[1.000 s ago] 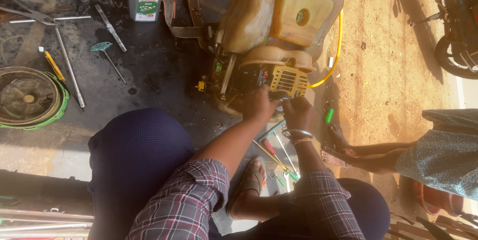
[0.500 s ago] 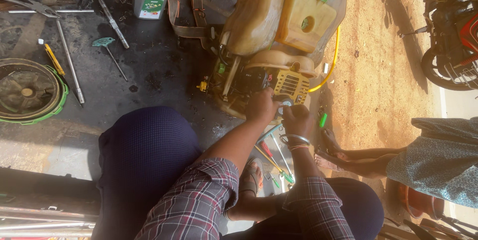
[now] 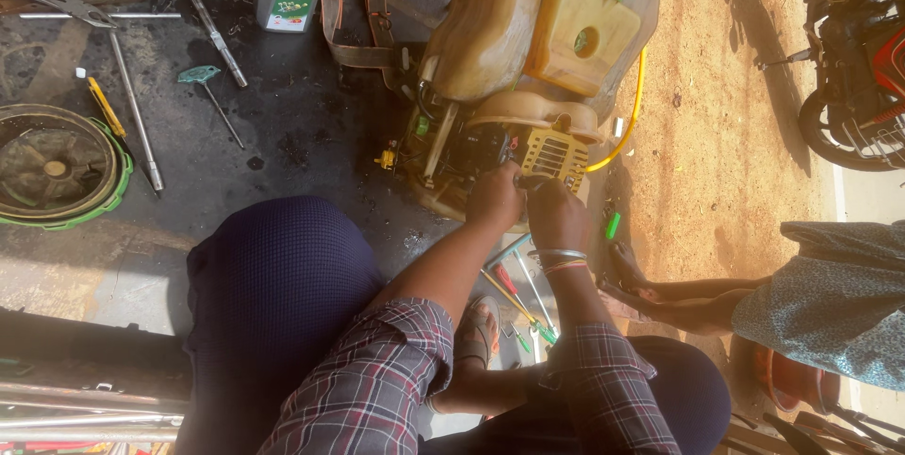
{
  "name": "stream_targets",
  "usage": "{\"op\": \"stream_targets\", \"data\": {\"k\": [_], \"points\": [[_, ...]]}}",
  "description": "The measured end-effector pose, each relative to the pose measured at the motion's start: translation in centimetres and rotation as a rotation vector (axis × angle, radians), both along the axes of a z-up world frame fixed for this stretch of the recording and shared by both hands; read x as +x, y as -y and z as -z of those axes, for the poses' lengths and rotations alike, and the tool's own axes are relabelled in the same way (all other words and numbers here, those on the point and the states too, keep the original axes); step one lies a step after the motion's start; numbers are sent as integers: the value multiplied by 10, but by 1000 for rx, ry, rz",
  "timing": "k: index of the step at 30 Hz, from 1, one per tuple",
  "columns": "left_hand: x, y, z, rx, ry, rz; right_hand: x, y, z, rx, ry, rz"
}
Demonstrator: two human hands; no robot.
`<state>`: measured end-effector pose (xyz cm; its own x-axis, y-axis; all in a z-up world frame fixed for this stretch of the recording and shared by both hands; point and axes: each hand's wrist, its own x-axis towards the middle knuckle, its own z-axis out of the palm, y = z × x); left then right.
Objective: The person repairs a small engine by hand, connecting wires and adjusting components on the unit.
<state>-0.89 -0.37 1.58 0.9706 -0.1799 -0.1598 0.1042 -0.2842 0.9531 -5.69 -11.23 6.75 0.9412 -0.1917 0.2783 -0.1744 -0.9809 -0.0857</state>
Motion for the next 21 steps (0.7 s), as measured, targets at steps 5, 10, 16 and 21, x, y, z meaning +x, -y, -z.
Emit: {"op": "stream_targets", "data": {"k": [5, 10, 16, 21], "points": [[0, 1, 9, -33, 87, -12, -2, -15, -28, 738, -67, 158], [0, -1, 7, -21, 103, 23, -3, 5, -22, 904, -77, 49], [1, -10, 4, -2, 321, 12, -3, 22, -25, 905, -202, -104], [0, -13, 6, 158, 554, 79, 2, 22, -25, 882, -260, -57]]}}
